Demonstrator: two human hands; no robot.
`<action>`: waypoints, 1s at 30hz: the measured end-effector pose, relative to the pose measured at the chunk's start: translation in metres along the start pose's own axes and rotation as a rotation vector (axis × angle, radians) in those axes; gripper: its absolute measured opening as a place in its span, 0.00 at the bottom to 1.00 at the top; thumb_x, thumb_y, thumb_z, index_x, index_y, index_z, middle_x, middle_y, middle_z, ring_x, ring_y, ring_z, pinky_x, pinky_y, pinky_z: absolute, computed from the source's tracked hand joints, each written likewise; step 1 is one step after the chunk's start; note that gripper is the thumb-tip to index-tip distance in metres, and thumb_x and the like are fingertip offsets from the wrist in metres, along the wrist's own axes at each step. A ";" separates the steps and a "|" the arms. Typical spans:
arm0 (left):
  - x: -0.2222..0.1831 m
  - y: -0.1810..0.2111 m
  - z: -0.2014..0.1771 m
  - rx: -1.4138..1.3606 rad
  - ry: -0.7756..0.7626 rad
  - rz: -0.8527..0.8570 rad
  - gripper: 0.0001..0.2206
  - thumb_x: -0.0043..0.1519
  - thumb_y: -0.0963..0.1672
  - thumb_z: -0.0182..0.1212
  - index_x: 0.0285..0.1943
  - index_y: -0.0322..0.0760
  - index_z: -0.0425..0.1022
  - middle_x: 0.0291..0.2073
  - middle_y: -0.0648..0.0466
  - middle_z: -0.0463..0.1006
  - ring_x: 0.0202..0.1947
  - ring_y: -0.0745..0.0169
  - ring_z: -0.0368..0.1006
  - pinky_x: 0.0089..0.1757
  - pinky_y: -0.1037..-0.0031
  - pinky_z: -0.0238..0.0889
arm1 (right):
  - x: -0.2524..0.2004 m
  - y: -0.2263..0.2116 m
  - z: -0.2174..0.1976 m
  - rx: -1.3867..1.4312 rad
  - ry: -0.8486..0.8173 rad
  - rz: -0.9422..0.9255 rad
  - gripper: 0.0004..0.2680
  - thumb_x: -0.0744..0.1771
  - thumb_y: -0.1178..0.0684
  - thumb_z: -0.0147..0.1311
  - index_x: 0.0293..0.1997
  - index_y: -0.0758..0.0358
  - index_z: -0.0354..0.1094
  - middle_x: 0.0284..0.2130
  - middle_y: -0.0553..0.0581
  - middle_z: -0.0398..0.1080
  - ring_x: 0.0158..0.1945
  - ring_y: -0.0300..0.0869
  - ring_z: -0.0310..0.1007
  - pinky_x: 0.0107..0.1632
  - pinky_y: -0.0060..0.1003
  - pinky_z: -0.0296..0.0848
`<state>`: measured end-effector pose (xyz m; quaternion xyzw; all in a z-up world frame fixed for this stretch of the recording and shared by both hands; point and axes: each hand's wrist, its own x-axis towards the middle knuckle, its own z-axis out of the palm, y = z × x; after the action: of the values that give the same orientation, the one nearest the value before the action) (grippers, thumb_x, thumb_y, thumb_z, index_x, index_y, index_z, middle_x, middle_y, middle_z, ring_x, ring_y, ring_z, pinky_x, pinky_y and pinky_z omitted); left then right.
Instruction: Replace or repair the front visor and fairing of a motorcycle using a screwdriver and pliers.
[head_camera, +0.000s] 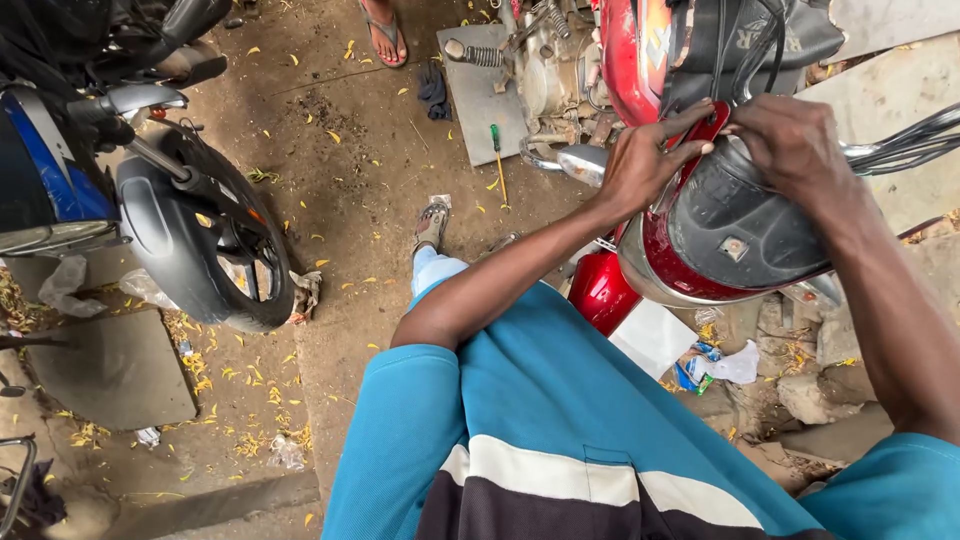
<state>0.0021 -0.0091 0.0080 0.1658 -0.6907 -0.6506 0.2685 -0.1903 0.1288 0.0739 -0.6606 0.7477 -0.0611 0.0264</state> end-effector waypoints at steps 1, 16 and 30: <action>0.002 0.014 -0.006 0.028 -0.064 -0.127 0.25 0.60 0.49 0.68 0.68 0.51 0.72 0.64 0.57 0.76 0.47 0.51 0.82 0.50 0.63 0.77 | 0.006 -0.001 -0.007 0.054 -0.049 0.008 0.03 0.73 0.62 0.58 0.46 0.65 0.78 0.35 0.59 0.77 0.34 0.43 0.77 0.37 0.34 0.76; 0.000 -0.044 0.025 0.097 0.011 0.049 0.21 0.64 0.48 0.65 0.67 0.55 0.70 0.64 0.57 0.74 0.28 0.62 0.79 0.29 0.75 0.75 | 0.005 -0.025 -0.010 0.331 -0.051 0.234 0.05 0.70 0.58 0.61 0.49 0.65 0.77 0.40 0.61 0.78 0.43 0.46 0.78 0.48 0.39 0.76; 0.002 -0.004 -0.014 -0.002 -0.139 0.107 0.21 0.65 0.41 0.66 0.68 0.36 0.72 0.65 0.46 0.74 0.66 0.57 0.72 0.67 0.69 0.62 | 0.029 -0.014 -0.013 0.396 -0.032 0.152 0.07 0.69 0.54 0.58 0.46 0.65 0.77 0.34 0.60 0.77 0.37 0.51 0.77 0.43 0.46 0.73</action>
<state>0.0084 -0.0217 0.0040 0.0829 -0.7148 -0.6462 0.2543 -0.1819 0.0996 0.0899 -0.5853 0.7683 -0.1942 0.1719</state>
